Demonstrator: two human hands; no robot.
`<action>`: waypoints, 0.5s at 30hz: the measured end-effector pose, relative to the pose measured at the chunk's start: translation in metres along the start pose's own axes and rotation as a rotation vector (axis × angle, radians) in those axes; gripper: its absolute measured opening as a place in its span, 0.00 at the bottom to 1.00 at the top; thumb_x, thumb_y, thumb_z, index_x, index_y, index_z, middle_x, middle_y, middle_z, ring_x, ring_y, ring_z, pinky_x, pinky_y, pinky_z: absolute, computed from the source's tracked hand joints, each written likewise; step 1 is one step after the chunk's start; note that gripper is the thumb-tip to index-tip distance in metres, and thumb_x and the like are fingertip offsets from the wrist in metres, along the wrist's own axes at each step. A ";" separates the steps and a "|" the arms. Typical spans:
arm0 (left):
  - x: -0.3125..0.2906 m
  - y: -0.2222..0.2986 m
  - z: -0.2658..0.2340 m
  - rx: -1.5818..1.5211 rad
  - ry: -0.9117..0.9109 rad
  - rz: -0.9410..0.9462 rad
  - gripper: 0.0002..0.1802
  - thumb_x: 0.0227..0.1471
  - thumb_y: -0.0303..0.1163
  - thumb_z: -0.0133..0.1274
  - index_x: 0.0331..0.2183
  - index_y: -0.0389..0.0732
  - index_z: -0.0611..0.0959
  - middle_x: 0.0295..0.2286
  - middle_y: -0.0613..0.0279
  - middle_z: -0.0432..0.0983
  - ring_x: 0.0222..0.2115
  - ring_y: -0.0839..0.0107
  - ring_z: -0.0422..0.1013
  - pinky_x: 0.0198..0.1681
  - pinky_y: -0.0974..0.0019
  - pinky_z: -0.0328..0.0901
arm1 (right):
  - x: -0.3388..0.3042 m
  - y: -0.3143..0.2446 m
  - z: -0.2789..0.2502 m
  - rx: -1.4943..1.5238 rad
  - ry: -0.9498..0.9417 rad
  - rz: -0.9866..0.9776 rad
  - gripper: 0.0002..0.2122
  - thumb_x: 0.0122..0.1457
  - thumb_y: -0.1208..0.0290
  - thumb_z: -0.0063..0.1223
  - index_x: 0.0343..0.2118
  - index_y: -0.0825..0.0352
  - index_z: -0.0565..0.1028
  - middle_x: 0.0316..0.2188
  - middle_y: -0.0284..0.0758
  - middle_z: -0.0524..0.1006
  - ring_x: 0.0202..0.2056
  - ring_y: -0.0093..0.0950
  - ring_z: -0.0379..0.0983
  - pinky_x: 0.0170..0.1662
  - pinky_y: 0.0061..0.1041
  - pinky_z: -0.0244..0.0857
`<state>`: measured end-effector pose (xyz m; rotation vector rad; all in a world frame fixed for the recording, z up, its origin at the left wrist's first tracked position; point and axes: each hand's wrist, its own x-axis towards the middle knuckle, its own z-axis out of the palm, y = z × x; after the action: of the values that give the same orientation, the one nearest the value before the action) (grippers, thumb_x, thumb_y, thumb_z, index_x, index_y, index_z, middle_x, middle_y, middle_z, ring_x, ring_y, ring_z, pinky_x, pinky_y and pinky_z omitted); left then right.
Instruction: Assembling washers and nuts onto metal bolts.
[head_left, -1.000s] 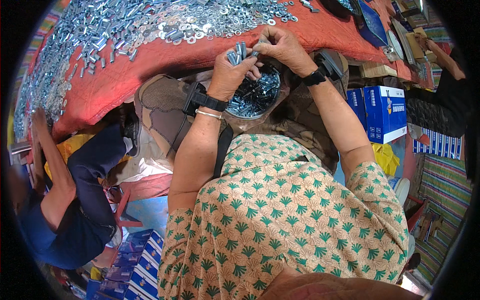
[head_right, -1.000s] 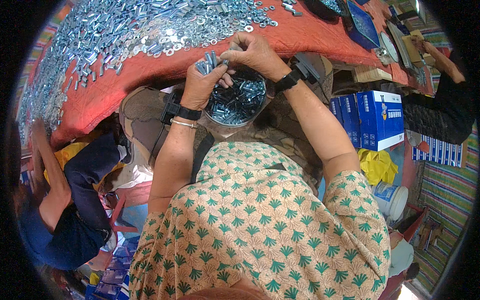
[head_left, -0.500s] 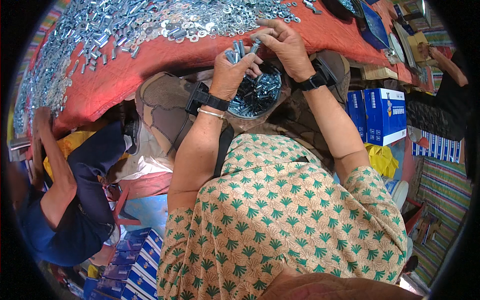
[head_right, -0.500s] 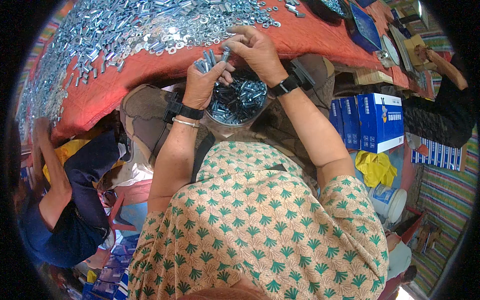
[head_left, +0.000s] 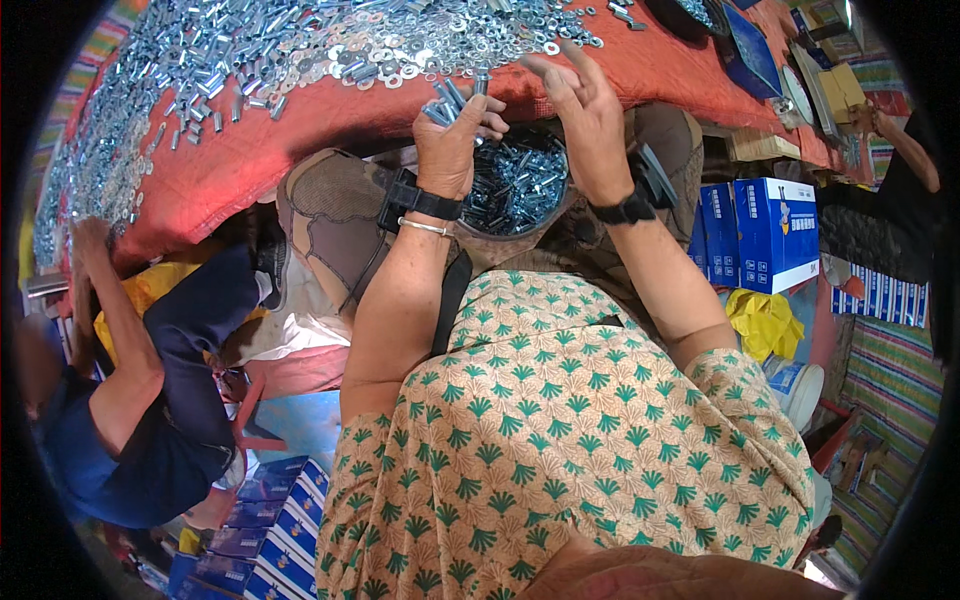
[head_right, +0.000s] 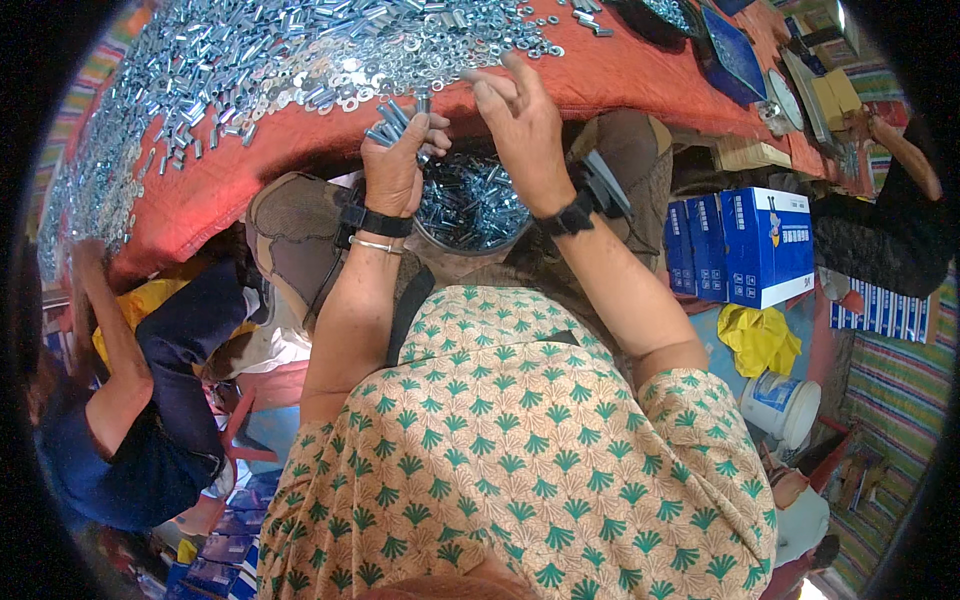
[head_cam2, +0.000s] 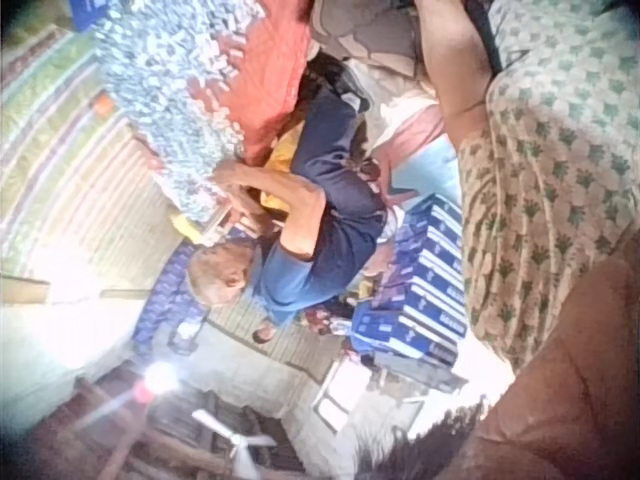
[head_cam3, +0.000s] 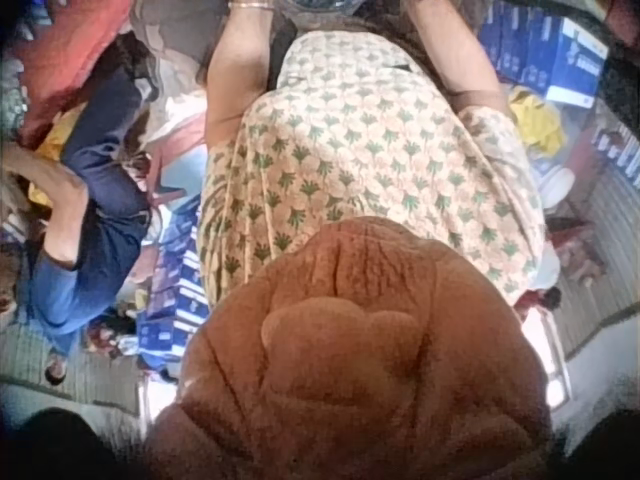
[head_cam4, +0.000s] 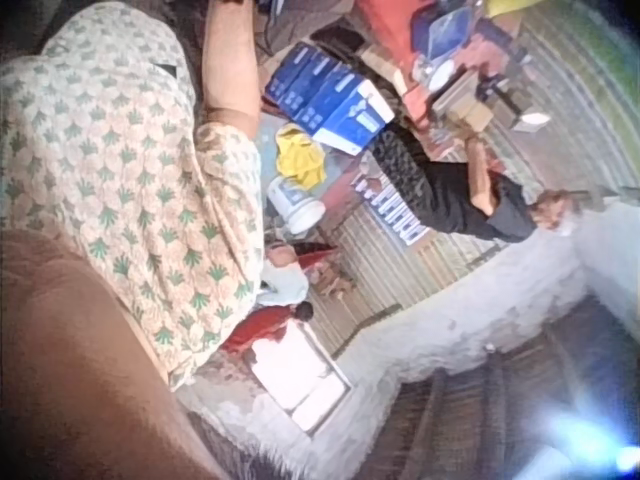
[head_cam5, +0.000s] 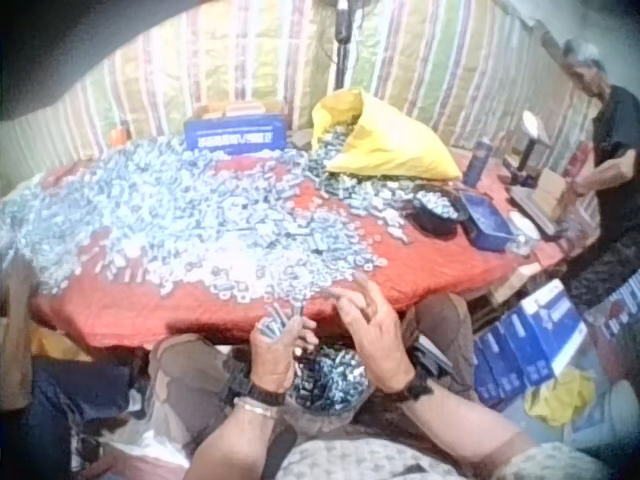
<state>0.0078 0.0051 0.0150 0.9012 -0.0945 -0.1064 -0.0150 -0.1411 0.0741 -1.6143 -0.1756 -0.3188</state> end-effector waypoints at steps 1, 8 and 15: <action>-0.001 0.000 0.002 0.002 -0.008 0.000 0.07 0.53 0.26 0.52 0.35 0.33 0.77 0.27 0.55 0.78 0.23 0.73 0.73 0.25 0.74 0.66 | 0.006 0.004 -0.001 0.011 0.017 -0.038 0.28 0.60 0.66 0.49 0.57 0.79 0.54 0.45 0.43 0.74 0.43 0.22 0.71 0.47 0.20 0.63; 0.000 -0.002 0.002 0.029 0.052 0.013 0.07 0.52 0.28 0.53 0.31 0.33 0.78 0.25 0.57 0.77 0.21 0.72 0.74 0.23 0.74 0.69 | -0.033 -0.025 0.012 -0.075 -0.139 -0.134 0.32 0.57 0.67 0.51 0.59 0.76 0.51 0.48 0.48 0.70 0.45 0.30 0.70 0.49 0.29 0.63; 0.000 -0.004 0.004 0.040 -0.035 -0.010 0.07 0.54 0.27 0.51 0.33 0.32 0.77 0.28 0.53 0.77 0.23 0.72 0.74 0.24 0.74 0.67 | -0.061 -0.168 -0.005 0.428 -0.120 -0.747 0.31 0.52 0.57 0.57 0.53 0.70 0.60 0.46 0.38 0.67 0.44 0.31 0.66 0.49 0.32 0.62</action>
<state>0.0067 0.0001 0.0142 0.9404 -0.1250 -0.1303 -0.1244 -0.1292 0.2153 -1.0911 -0.8871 -0.7009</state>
